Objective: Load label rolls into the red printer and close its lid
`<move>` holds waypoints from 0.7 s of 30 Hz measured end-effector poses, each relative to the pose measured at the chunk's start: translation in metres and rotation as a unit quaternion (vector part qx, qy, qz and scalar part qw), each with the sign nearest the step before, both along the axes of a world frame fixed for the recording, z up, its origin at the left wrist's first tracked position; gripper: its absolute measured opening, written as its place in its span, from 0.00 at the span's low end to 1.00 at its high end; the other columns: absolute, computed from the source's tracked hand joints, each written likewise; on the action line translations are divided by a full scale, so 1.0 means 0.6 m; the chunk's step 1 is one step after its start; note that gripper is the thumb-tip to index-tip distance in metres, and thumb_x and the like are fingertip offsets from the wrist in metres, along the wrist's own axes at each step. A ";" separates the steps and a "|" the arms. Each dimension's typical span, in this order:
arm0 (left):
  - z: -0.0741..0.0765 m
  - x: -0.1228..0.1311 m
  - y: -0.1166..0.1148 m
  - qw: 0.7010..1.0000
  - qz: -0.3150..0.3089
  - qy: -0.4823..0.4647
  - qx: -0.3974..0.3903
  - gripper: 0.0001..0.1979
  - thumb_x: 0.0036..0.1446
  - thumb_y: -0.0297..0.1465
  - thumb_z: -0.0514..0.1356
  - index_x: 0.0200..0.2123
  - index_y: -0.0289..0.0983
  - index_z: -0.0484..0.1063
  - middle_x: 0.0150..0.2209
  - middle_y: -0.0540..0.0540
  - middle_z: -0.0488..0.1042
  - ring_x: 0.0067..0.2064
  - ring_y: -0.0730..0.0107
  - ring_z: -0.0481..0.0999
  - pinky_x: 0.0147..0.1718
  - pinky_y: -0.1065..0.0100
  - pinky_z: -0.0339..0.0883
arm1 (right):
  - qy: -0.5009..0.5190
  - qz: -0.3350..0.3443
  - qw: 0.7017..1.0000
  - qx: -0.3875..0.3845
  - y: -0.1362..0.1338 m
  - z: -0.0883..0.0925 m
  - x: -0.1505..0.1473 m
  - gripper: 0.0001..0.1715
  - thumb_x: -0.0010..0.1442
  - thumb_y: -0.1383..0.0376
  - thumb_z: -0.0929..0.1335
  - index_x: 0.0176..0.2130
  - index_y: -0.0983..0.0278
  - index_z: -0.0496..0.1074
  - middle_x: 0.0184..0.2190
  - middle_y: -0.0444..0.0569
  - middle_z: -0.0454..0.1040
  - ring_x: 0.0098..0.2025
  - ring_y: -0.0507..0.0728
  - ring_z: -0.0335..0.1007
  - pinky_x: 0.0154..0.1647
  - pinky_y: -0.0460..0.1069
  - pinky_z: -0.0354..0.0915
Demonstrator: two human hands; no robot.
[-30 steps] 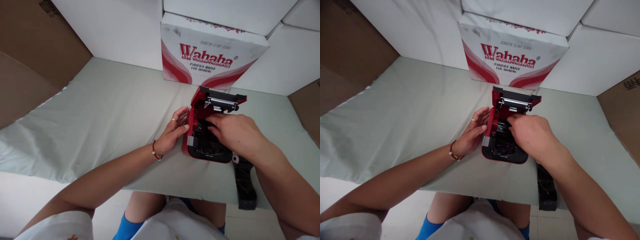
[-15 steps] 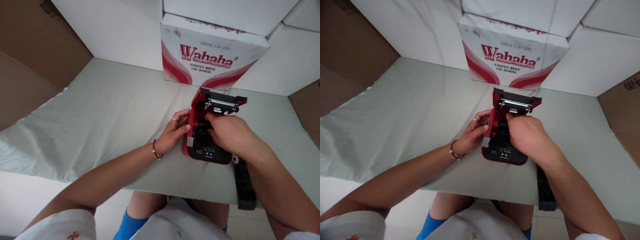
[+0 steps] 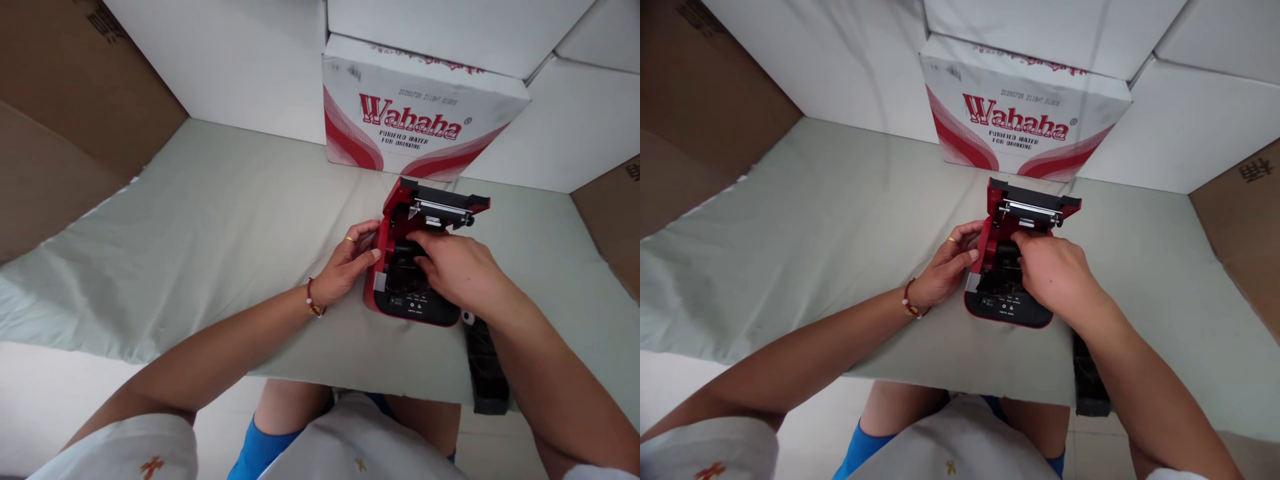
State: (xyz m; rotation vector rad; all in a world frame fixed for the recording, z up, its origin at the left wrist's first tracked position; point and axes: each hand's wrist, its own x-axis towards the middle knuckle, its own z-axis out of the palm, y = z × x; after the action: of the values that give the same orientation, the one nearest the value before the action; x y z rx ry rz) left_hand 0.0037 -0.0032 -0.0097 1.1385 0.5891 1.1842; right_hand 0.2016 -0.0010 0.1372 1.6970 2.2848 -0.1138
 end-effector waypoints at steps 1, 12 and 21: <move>-0.001 0.000 0.000 1.000 -0.001 0.001 -0.001 0.28 0.70 0.45 0.68 0.67 0.46 0.67 0.75 0.40 0.69 0.75 0.54 0.71 0.72 0.48 0.68 | -0.003 -0.011 1.000 0.001 0.001 0.001 -0.004 0.26 0.72 0.66 0.64 0.65 0.57 0.76 0.52 0.57 0.86 0.47 0.68 0.85 0.36 0.55 0.67; -0.001 0.000 -0.002 0.999 0.006 -0.016 -0.028 0.26 0.69 0.44 0.69 0.66 0.47 0.69 0.73 0.42 0.71 0.75 0.52 0.71 0.76 0.45 0.63 | 0.369 -0.061 0.926 -0.047 -0.012 -0.002 0.033 0.26 0.75 0.58 0.65 0.66 0.59 0.77 0.55 0.55 0.85 0.52 0.65 0.82 0.54 0.59 0.77; 0.006 -0.004 -0.007 0.999 0.030 0.011 -0.010 0.25 0.69 0.46 0.69 0.65 0.47 0.71 0.73 0.42 0.70 0.75 0.56 0.70 0.76 0.48 0.65 | 0.633 -0.298 0.711 -0.071 -0.104 -0.003 0.193 0.23 0.63 0.44 0.78 0.52 0.51 0.87 0.37 0.48 0.84 0.27 0.52 0.68 0.23 0.47 0.64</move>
State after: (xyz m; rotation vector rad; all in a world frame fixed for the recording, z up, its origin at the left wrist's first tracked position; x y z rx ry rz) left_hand 0.0016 -0.0075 -0.0059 1.1249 0.6543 1.2150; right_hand 0.3172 -0.0635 0.1353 2.5998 2.0026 -2.0998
